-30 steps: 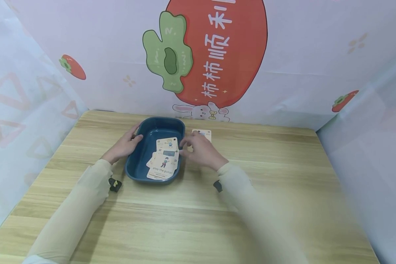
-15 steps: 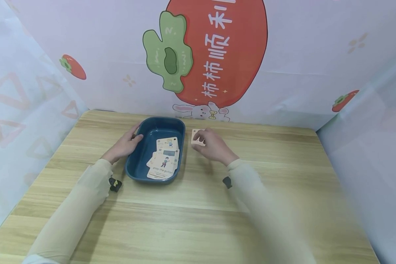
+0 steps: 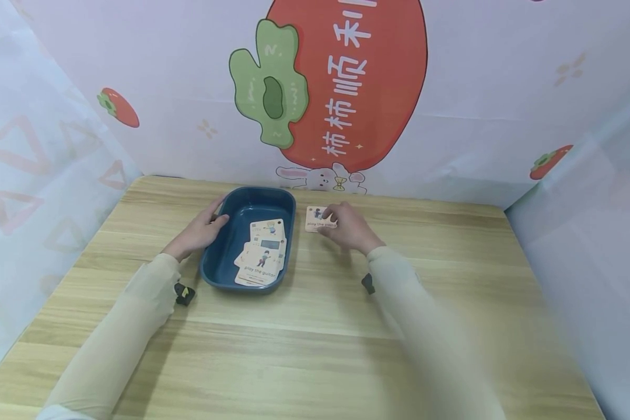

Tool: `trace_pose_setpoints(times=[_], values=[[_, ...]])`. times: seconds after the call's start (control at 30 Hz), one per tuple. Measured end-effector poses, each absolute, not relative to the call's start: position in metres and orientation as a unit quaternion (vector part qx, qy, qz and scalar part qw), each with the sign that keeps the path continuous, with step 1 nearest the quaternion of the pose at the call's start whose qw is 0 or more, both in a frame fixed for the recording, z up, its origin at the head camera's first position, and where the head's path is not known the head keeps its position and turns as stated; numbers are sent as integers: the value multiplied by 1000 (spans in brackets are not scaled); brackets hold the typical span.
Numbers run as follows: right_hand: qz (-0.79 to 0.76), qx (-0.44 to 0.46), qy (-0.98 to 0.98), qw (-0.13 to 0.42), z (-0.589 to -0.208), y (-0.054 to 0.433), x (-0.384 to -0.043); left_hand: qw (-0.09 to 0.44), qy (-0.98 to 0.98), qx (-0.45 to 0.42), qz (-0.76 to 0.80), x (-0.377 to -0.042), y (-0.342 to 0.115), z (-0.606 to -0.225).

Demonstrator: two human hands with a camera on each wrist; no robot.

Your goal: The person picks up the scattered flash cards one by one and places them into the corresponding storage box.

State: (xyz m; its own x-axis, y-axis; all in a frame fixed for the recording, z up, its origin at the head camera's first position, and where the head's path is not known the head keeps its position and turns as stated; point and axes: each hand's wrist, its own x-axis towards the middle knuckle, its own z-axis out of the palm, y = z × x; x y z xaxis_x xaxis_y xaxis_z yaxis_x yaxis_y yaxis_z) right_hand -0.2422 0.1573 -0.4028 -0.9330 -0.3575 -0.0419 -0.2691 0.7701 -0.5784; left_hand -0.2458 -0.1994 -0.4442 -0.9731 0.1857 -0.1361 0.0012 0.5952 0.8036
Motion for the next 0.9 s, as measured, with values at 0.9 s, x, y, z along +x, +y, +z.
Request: trace_pose_setpoints(times=[0.9], values=[[-287,-60,946,136,-435,168,-278,103,885,57,450,-244,-201,-444]])
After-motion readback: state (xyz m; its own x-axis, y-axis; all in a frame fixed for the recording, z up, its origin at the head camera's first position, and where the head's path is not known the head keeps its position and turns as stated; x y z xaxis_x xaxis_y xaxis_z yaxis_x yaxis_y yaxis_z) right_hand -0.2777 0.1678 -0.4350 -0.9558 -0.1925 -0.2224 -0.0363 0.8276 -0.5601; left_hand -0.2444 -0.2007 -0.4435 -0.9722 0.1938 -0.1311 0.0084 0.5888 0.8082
